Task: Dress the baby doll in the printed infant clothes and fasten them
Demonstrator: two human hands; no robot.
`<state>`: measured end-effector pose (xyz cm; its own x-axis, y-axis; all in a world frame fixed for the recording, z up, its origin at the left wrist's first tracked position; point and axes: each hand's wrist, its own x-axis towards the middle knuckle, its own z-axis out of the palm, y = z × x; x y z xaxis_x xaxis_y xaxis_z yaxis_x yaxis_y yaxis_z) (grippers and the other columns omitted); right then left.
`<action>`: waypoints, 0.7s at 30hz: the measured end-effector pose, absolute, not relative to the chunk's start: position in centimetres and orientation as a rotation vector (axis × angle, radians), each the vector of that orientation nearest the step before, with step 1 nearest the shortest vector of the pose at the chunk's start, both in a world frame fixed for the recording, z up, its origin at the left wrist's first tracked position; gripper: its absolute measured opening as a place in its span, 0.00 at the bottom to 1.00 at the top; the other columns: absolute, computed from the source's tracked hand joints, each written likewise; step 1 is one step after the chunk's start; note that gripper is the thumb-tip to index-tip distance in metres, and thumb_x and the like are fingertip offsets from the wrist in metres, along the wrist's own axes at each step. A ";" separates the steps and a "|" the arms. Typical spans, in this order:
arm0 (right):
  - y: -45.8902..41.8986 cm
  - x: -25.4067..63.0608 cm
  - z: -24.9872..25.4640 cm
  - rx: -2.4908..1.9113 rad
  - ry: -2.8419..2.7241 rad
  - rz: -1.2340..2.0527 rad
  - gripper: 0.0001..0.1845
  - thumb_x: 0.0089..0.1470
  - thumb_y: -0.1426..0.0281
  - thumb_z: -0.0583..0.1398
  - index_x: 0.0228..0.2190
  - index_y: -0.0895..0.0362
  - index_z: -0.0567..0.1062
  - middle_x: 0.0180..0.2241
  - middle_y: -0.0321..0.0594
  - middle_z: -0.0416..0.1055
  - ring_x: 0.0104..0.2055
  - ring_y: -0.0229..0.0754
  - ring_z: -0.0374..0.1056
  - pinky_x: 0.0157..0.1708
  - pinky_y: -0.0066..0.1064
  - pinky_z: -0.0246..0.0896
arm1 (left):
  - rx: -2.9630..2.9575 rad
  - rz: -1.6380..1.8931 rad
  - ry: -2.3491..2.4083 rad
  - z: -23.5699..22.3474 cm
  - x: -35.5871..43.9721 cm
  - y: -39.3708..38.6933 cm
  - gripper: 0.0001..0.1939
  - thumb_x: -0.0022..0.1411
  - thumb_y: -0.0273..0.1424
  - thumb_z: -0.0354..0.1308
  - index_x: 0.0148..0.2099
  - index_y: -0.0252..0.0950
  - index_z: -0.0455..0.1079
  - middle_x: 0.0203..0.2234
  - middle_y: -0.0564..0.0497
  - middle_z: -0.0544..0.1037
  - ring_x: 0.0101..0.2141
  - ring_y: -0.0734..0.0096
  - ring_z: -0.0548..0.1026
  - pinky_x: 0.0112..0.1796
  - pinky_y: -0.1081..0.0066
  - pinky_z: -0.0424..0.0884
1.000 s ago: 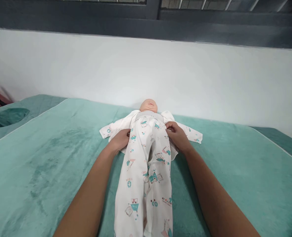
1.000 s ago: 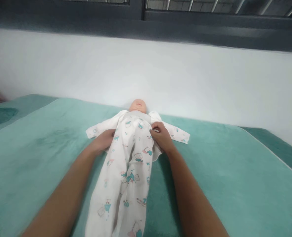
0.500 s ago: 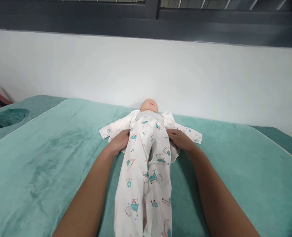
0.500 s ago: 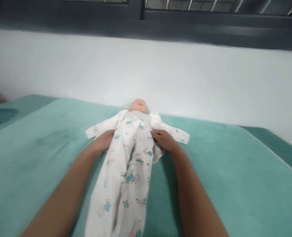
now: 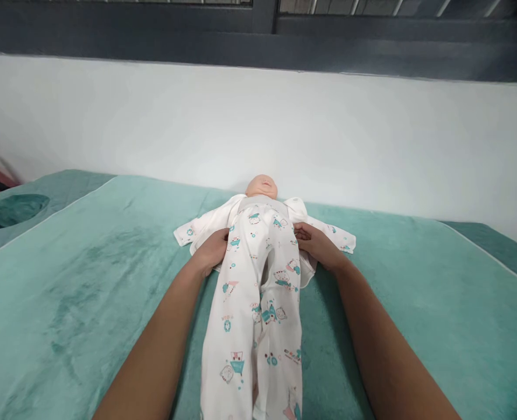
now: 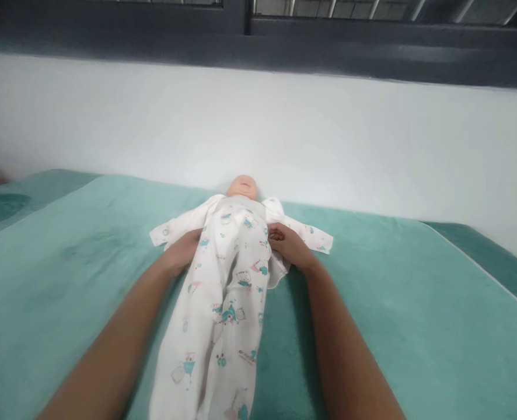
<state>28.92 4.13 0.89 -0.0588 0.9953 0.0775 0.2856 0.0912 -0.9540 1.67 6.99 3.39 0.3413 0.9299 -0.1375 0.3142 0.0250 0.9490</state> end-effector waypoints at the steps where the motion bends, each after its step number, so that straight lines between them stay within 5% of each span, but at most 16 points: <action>1: 4.1 28.8 0.8 -1.275 -1.442 1.063 0.13 0.45 0.67 0.63 0.36 0.54 0.74 0.34 0.36 0.75 0.37 0.42 0.69 0.39 0.33 0.63 | 1.517 0.717 1.190 3.4 1.7 7.0 0.17 0.51 0.31 0.58 0.44 0.35 0.77 0.41 0.47 0.82 0.44 0.54 0.77 0.41 0.65 0.72; 12: 4.4 28.9 1.1 -1.308 -1.388 1.183 0.12 0.43 0.62 0.65 0.28 0.56 0.71 0.27 0.32 0.71 0.29 0.38 0.64 0.31 0.29 0.59 | 1.448 0.769 1.102 2.7 1.6 7.3 0.19 0.52 0.31 0.58 0.48 0.33 0.75 0.45 0.44 0.80 0.45 0.55 0.76 0.45 0.62 0.72; 21: 4.2 28.9 1.8 -1.371 -1.543 1.141 0.06 0.42 0.68 0.63 0.26 0.55 0.78 0.30 0.36 0.76 0.36 0.45 0.69 0.39 0.37 0.65 | 1.366 0.687 1.123 3.9 1.8 6.4 0.17 0.51 0.34 0.61 0.44 0.33 0.77 0.41 0.44 0.81 0.42 0.52 0.77 0.39 0.63 0.74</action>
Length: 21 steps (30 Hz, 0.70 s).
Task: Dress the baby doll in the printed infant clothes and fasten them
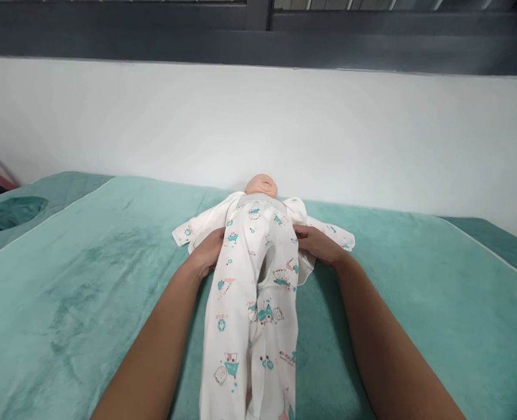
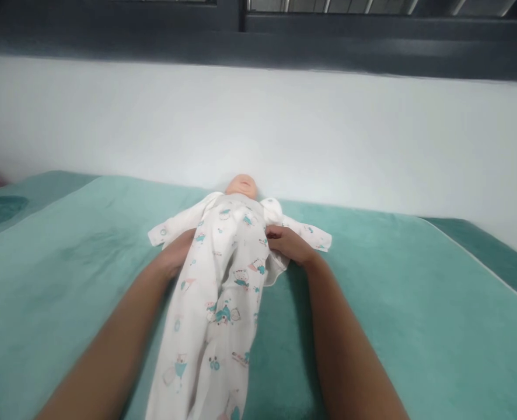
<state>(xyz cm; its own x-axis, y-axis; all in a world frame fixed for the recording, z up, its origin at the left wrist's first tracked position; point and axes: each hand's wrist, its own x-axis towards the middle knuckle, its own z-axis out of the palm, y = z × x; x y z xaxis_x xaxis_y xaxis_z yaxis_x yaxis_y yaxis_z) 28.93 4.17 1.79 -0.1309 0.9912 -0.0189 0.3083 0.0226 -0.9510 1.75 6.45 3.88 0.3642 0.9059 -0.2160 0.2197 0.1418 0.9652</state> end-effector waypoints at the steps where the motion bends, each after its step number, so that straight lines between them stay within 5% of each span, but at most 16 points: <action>1: 4.2 29.0 1.7 -1.368 -1.568 1.152 0.06 0.41 0.70 0.62 0.26 0.55 0.78 0.31 0.36 0.77 0.36 0.45 0.70 0.39 0.38 0.65 | 1.355 0.688 1.121 4.0 1.8 6.3 0.17 0.51 0.34 0.61 0.43 0.33 0.77 0.41 0.44 0.81 0.42 0.53 0.77 0.39 0.63 0.74; 21: 4.9 29.1 1.3 -1.439 -2.020 1.007 0.15 0.47 0.73 0.54 0.30 0.56 0.81 0.38 0.37 0.79 0.44 0.49 0.72 0.46 0.37 0.66 | 1.317 0.833 1.042 4.3 2.0 5.9 0.22 0.49 0.35 0.65 0.47 0.34 0.76 0.47 0.42 0.79 0.50 0.48 0.73 0.48 0.61 0.70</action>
